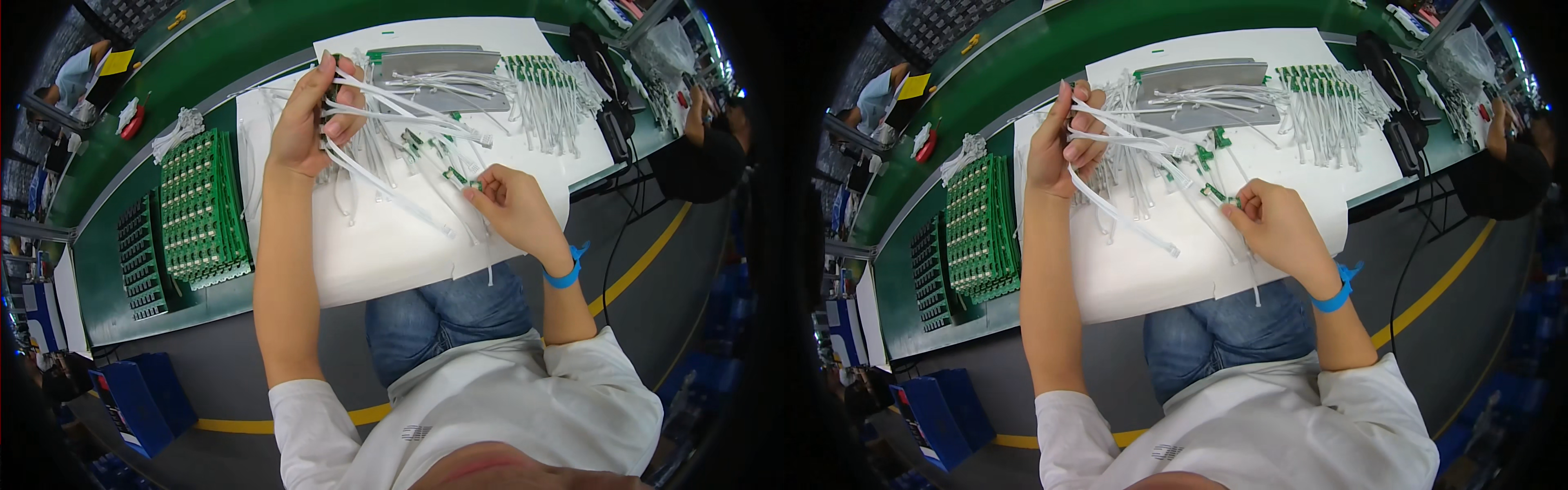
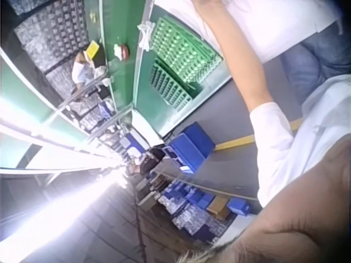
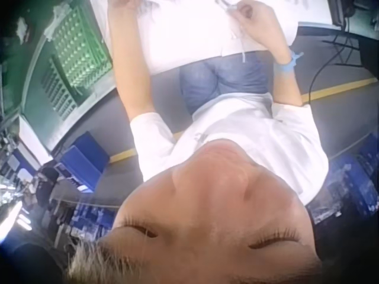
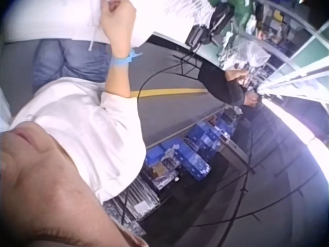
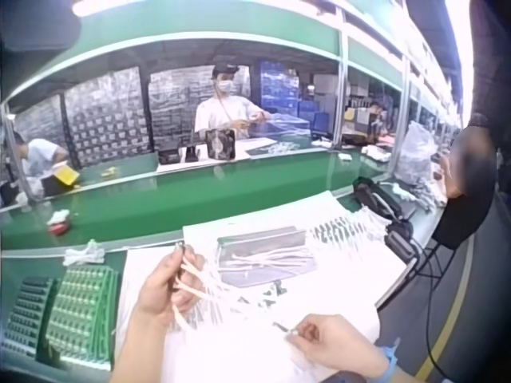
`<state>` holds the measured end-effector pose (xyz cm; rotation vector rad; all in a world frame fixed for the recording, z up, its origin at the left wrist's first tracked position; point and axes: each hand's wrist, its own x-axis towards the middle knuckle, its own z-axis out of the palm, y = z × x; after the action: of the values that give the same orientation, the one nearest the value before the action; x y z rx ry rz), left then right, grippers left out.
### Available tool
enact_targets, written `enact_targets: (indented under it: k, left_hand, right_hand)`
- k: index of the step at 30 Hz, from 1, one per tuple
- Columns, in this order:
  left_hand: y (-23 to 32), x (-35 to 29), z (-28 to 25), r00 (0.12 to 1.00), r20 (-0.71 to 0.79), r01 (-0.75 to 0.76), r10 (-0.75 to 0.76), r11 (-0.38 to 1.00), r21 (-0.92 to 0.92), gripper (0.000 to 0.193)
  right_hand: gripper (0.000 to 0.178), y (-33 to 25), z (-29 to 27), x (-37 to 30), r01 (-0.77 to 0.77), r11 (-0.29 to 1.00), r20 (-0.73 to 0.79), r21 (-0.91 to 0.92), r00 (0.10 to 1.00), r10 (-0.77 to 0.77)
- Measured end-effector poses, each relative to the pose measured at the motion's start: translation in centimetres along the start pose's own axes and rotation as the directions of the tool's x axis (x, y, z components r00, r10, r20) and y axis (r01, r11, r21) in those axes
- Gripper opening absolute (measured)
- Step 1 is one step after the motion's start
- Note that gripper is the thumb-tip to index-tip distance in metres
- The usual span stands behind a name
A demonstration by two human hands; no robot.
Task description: Sorting and assembling small PCB components with attached wires into bundles.
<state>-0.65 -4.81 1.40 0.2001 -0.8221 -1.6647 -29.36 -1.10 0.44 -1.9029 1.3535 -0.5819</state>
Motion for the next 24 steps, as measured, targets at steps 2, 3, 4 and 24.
enact_targets:
  k: [2, 3, 4, 24]
  left_hand:
    - [0.0, 0.1, 0.2, 0.999, -0.045, 0.009, -0.007, 0.999, 0.035, 0.031]
    - [0.3, 0.1, 0.5, 0.999, -0.046, 0.008, -0.007, 0.999, 0.035, 0.031]
    - [0.7, 0.0, 0.7, 0.989, -0.119, 0.11, -0.089, 0.977, 0.182, 0.032]
    - [0.5, -0.5, 3.1, 0.818, -0.332, 0.523, -0.471, 0.366, 0.77, 0.036]
  right_hand:
    - [0.024, 0.1, -0.5, 0.0, 0.025, 0.999, -0.063, 0.042, 0.998, -0.022]
    - [0.024, 0.0, -0.7, 0.1, 0.025, 0.999, -0.063, 0.042, 0.998, -0.023]
    - [0.023, -0.2, -1.0, 0.2, 0.045, 0.997, -0.1, -0.06, 0.994, -0.051]
    - [0.011, 1.3, -1.7, 4.2, 0.122, 0.974, 0.133, 0.191, 0.98, -0.148]
